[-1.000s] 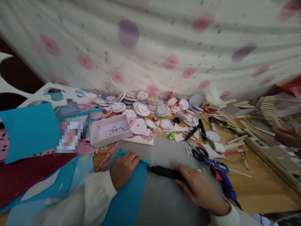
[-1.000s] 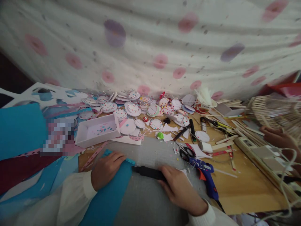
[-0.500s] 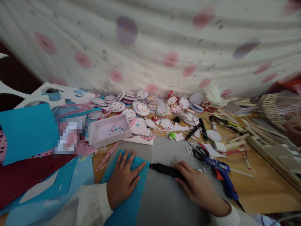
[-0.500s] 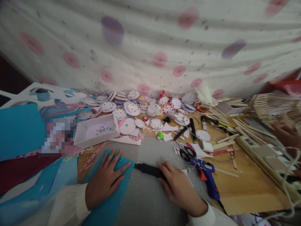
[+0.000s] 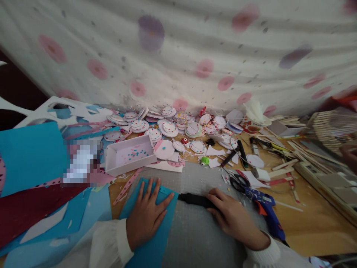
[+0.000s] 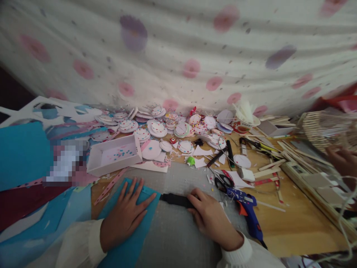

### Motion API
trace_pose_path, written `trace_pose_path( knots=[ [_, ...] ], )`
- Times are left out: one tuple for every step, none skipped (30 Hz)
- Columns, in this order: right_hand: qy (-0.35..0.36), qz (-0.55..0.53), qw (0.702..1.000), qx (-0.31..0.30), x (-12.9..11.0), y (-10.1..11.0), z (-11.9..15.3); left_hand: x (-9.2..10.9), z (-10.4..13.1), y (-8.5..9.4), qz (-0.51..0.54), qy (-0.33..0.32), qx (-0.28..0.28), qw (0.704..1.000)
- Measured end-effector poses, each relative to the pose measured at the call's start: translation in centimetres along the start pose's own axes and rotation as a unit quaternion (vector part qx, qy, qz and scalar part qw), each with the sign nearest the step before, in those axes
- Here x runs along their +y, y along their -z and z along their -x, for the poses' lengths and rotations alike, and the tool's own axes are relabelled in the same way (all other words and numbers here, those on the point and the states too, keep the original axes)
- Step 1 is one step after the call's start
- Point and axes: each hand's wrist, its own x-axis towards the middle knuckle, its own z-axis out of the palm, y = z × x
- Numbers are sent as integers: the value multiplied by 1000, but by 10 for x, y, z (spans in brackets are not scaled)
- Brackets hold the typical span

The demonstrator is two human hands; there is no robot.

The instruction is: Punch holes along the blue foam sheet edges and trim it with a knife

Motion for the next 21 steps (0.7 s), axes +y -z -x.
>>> trace_pose_path(
  knots=[
    [2,-2,1000,0,0,0,-1,0,0,0,0,0,1,1000],
    [4,-3,1000,-1,-1,0,-2,0,0,0,0,1,2,1000],
    [5,-4,1000,-1,-1,0,-3,0,0,0,0,0,2,1000],
    [6,-4,1000,-3,-1,1,-4,0,0,0,0,-1,2,1000],
    [7,-4,1000,-5,-1,1,-4,0,0,0,0,-1,1,1000],
    [6,-4,1000,-8,0,1,-5,0,0,0,0,-1,0,1000],
    [6,-4,1000,-11,0,1,-5,0,1,0,0,0,-1,1000],
    [6,-4,1000,-13,1,0,-5,0,1,0,1,0,-1,1000],
    [6,-3,1000,-16,2,0,-5,0,1,0,1,0,0,1000],
    [6,-2,1000,-18,3,0,-5,0,1,0,1,0,1,1000],
    [7,-2,1000,-21,3,0,-6,1,1,0,0,0,4,1000],
    [8,-1,1000,-24,4,0,-6,1,1,1,-2,-1,6,1000],
    [7,0,1000,-27,5,0,-5,1,1,1,-4,-3,6,1000],
    [7,0,1000,-30,5,0,-5,1,1,1,-5,-4,7,1000],
    [7,1,999,-31,6,0,-5,1,1,1,-7,-5,8,1000],
    [7,3,999,-32,6,1,-5,1,1,1,-8,-6,8,1000],
    [8,4,999,-33,6,1,-5,1,1,1,-9,-7,8,1000],
    [9,5,999,-32,7,1,-5,1,1,0,-9,-7,8,1000],
    [10,5,999,-31,7,2,-5,1,1,0,-9,-8,8,1000],
    [11,5,1000,-29,8,2,-5,1,1,0,-8,-8,8,1000],
    [12,3,1000,-27,8,1,-5,1,1,-1,-7,-8,8,1000]
  ],
)
